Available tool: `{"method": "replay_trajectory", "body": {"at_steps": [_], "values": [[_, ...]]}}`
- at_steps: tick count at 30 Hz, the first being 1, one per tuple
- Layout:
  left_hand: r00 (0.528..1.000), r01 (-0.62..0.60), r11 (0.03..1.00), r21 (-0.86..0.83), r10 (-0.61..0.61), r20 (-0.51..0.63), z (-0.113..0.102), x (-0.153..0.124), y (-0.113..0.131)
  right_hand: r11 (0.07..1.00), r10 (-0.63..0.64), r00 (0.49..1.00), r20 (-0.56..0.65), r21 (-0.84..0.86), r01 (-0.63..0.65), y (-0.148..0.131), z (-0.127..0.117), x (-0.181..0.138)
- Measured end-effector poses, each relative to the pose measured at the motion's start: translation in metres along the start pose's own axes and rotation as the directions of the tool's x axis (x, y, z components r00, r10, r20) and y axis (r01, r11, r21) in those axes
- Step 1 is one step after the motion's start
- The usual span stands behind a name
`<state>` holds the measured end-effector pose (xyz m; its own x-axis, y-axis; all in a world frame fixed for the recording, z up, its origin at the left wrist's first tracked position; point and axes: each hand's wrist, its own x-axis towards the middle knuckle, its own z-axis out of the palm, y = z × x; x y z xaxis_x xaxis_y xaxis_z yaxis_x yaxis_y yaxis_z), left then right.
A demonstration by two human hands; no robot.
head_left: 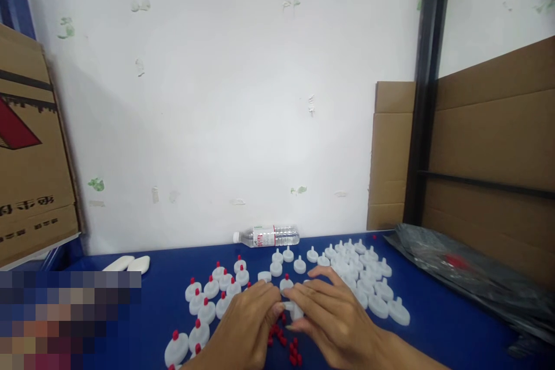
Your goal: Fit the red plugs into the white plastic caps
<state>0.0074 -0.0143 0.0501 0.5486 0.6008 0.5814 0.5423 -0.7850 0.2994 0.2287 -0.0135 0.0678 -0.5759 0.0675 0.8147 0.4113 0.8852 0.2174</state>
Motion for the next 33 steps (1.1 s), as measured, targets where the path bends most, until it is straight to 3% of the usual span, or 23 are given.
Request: {"method": "replay_trajectory", "body": {"at_steps": [6, 11, 15, 21, 33], "values": [[0.999, 0.031, 0.999, -0.044, -0.03, 0.028, -0.003, 0.0, 0.005, 1.0, 0.021, 1.0, 0.004, -0.006, -0.021, -0.004, -0.003, 0.004], [0.997, 0.05, 0.993, 0.109, -0.057, 0.057, -0.021, 0.013, 0.016, 0.991, 0.135, 0.99, 0.024, 0.0, -0.136, -0.001, -0.001, 0.008], [0.995, 0.036, 0.969, 0.245, -0.058, 0.082, -0.022, 0.012, 0.007, 0.966, 0.259, 0.965, 0.033, -0.038, -0.258, 0.015, -0.002, 0.004], [0.984, 0.001, 0.878, 0.478, -0.086, 0.155, -0.012, 0.0, -0.015, 0.885, 0.453, 0.885, 0.106, -0.174, -0.432, 0.051, -0.007, -0.009], [0.946, 0.001, 0.87, 0.493, -0.161, 0.282, -0.012, 0.004, -0.011, 0.788, 0.616, 0.712, 0.338, -0.273, -0.552, 0.068, 0.005, -0.03]]}}
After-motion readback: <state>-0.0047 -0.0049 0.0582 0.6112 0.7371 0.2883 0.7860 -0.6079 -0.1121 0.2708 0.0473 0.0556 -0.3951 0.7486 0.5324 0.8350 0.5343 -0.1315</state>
